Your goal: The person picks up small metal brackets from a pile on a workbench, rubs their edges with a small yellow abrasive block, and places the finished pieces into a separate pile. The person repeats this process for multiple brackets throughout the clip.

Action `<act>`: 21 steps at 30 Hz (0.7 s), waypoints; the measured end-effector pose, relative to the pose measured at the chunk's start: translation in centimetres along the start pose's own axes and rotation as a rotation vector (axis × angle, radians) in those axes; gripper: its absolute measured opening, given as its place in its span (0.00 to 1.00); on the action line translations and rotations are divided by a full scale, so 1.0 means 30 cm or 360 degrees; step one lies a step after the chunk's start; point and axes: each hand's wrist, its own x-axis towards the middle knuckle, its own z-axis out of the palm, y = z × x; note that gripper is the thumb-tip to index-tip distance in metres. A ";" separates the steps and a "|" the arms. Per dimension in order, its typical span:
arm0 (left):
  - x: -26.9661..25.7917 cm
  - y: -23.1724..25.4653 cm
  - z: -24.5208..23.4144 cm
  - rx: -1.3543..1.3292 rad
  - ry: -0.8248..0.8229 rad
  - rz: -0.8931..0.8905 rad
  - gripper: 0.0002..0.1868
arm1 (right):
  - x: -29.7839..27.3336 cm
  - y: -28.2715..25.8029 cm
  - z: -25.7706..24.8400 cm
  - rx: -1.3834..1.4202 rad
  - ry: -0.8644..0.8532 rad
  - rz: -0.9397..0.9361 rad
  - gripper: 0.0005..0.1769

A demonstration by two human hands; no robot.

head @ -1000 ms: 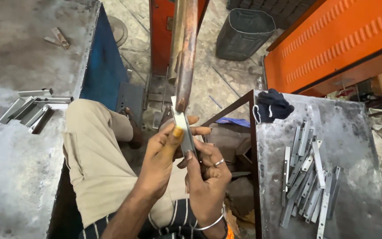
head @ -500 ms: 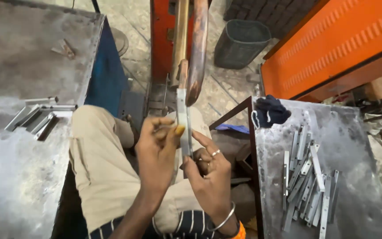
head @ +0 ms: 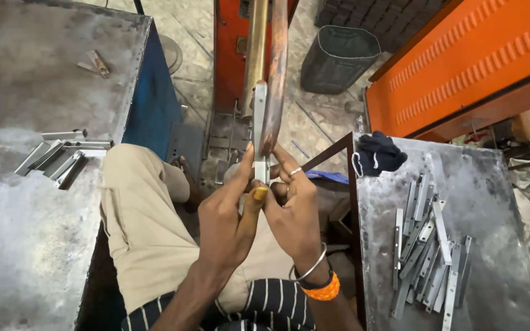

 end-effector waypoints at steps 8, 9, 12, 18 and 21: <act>-0.046 0.007 0.001 0.0021 -0.0064 -0.0060 0.32 | -0.044 0.001 -0.003 -0.0128 0.0029 -0.0076 0.36; -0.087 -0.002 0.006 0.0022 -0.0066 -0.0064 0.32 | -0.087 -0.002 0.001 -0.0127 0.0029 -0.0072 0.36; -0.139 -0.012 0.013 0.0192 -0.0017 0.0026 0.32 | -0.149 -0.019 0.012 -0.0124 0.0017 -0.0037 0.37; -0.120 -0.050 -0.003 -0.0486 0.0068 -0.0458 0.27 | -0.177 0.037 0.041 0.0026 0.0129 0.0095 0.33; -0.074 -0.146 -0.022 -0.1110 0.0324 -0.0520 0.24 | -0.192 0.099 0.080 0.0023 0.0084 0.0052 0.32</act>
